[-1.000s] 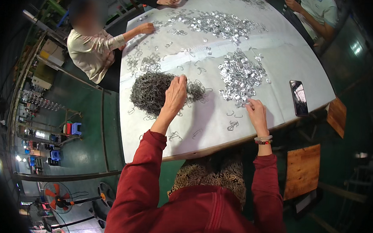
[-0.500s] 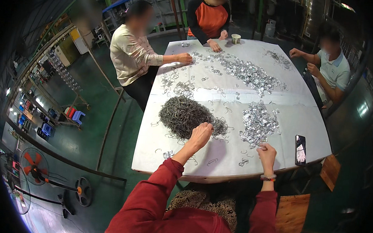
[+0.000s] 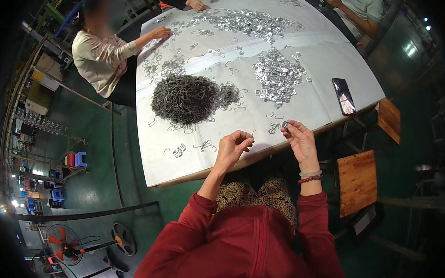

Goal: The person picks small metal pieces from a table and attaches them to a growing chain using their hands. They repeatedly reach for loose components, link them together, and place the assembled chain on the table. Coworkers are visible across the table performing similar assembly.

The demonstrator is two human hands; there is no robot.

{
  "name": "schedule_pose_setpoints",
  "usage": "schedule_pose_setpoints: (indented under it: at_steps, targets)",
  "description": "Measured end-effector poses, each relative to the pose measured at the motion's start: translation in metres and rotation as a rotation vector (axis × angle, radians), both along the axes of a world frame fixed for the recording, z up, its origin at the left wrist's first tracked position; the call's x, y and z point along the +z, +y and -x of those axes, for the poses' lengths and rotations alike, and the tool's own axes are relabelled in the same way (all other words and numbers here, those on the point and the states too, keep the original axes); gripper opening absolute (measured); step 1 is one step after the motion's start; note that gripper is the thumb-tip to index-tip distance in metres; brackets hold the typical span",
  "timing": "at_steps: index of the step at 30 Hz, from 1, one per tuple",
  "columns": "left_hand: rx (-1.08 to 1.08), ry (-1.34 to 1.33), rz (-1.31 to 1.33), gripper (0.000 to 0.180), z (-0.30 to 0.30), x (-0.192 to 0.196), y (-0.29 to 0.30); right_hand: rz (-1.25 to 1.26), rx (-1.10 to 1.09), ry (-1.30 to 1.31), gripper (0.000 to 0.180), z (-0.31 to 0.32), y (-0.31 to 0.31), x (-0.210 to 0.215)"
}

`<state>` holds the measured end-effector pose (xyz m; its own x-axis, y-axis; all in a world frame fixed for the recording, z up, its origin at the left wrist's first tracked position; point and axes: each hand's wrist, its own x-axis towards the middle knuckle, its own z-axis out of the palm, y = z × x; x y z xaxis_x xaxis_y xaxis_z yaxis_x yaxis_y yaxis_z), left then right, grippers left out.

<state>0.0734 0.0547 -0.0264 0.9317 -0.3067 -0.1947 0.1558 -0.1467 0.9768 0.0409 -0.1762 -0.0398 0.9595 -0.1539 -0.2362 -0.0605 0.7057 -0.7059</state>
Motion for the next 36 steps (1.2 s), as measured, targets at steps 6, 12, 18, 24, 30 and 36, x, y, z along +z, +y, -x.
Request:
schedule_pose_setpoints:
  at_steps: [6,12,18,24,30,36]
  targets:
    - [-0.028,0.023,0.050,0.013,0.003,-0.008,-0.003,0.054,-0.065,0.050,0.018,0.004,0.001,-0.003]
    - [-0.062,-0.042,-0.049,0.014,0.005,-0.011,-0.003,0.057,-0.102,0.089,0.016,0.004,0.000,-0.013]
    - [-0.094,0.033,0.256,0.015,0.005,0.000,-0.023,0.037,-0.116,0.110,0.015,0.010,0.011,-0.014]
    - [-0.119,0.046,0.273,0.016,0.004,0.001,-0.034,-0.093,-0.166,0.156,0.014,0.017,0.020,-0.014]
    - [-0.096,0.097,0.283,0.016,0.010,0.005,-0.039,-0.063,-0.265,0.137,0.013,0.026,0.025,-0.025]
    - [-0.116,0.082,0.243,0.015,0.012,0.008,-0.038,0.005,-0.349,0.125,0.011,0.033,0.027,-0.026]
